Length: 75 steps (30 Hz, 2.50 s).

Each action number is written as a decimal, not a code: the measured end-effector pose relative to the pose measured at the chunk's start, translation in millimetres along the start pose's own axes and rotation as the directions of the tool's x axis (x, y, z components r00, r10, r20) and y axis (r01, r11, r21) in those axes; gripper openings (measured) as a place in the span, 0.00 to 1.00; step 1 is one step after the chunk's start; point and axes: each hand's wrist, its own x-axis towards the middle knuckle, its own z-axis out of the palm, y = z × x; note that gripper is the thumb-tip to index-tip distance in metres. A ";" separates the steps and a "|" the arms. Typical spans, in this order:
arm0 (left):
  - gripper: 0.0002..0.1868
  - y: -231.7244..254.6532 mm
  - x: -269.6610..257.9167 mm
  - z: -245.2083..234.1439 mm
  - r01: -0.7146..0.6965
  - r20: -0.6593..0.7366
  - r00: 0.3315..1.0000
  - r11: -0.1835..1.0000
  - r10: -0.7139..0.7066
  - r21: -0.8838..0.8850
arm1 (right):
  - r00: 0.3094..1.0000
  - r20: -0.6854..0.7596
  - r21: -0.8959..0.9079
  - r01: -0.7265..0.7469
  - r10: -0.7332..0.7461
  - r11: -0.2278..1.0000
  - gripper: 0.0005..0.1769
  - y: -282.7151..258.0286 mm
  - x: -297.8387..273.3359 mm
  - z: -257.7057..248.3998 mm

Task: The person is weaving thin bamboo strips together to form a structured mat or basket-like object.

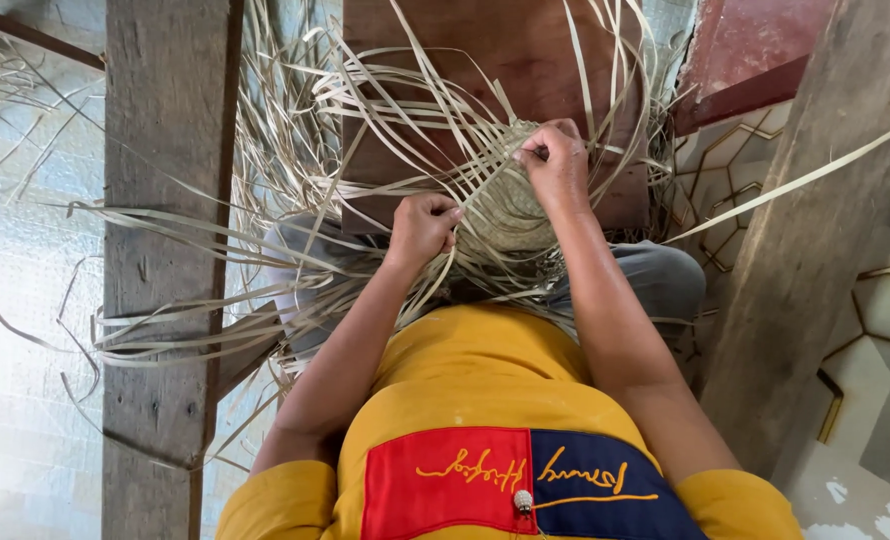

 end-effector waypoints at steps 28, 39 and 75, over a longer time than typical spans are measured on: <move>0.10 -24.9 5.2 -7.6 -0.188 0.100 0.978 0.982 0.185 0.020 | 0.796 0.570 -0.125 0.331 -0.205 0.935 0.05 -111.4 -45.0 -40.6; 0.05 -0.1 -17.7 -7.0 -0.250 -0.019 0.968 0.968 0.250 -0.034 | 0.842 0.477 0.457 0.010 -0.254 0.889 0.04 -128.1 -39.2 -65.2; 0.07 2.0 -23.2 7.0 -0.331 -0.022 0.943 0.943 0.331 0.031 | 0.762 0.615 -0.002 -0.254 0.201 0.967 0.09 -147.6 -16.6 -52.5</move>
